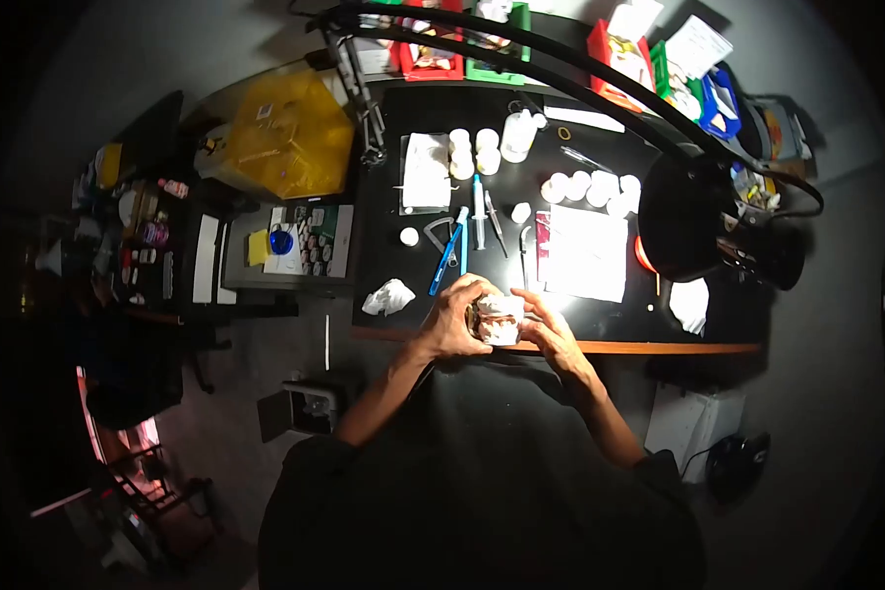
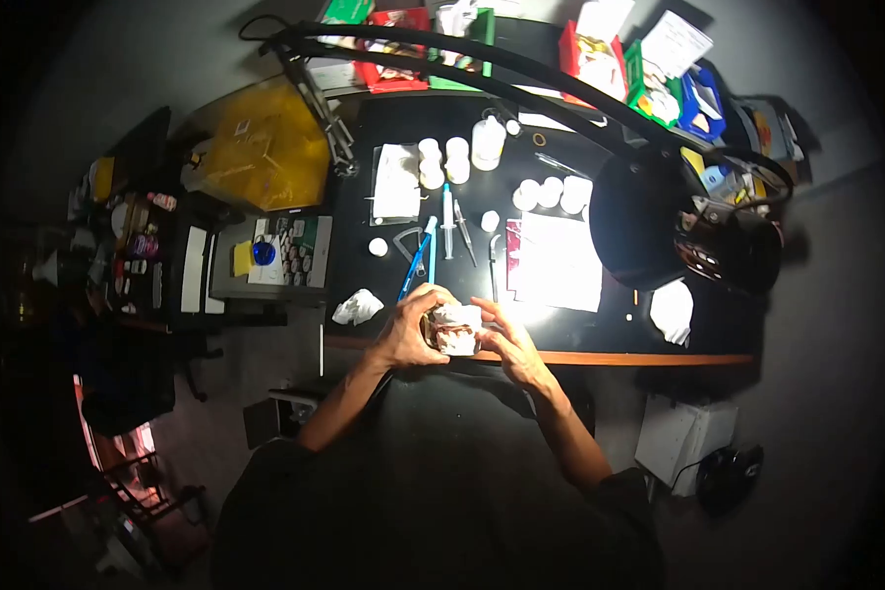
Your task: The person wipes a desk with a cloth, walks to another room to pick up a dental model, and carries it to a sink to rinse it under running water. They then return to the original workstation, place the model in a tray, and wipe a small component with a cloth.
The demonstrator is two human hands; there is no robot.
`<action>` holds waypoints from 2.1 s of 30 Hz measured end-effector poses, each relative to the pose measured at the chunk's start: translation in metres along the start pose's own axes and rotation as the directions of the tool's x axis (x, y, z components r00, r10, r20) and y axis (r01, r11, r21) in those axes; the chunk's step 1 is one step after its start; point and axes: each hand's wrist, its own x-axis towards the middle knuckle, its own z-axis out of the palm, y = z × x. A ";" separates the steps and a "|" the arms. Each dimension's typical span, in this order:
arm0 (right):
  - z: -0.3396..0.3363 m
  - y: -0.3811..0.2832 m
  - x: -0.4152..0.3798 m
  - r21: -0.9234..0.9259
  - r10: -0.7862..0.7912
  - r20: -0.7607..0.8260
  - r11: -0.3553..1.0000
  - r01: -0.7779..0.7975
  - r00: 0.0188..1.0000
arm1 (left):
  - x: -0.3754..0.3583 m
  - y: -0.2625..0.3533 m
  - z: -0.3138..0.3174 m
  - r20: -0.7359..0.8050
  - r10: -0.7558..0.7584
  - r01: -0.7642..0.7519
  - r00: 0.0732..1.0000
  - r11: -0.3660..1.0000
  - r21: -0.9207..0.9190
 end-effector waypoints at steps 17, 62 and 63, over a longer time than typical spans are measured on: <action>-0.010 -0.024 -0.037 -0.695 -0.518 -0.055 0.634 0.340 0.854 | 0.048 0.012 0.019 0.507 0.057 0.018 0.860 0.990 -0.142; -0.210 -0.198 -0.154 -0.760 -0.785 -0.548 0.611 0.219 0.288 | 0.523 0.050 0.190 0.042 0.469 -0.327 0.882 0.546 0.772; -0.217 -0.190 -0.159 -0.787 -0.802 -0.534 0.587 0.192 0.267 | 0.529 0.051 0.191 0.045 0.452 -0.313 0.891 0.540 0.781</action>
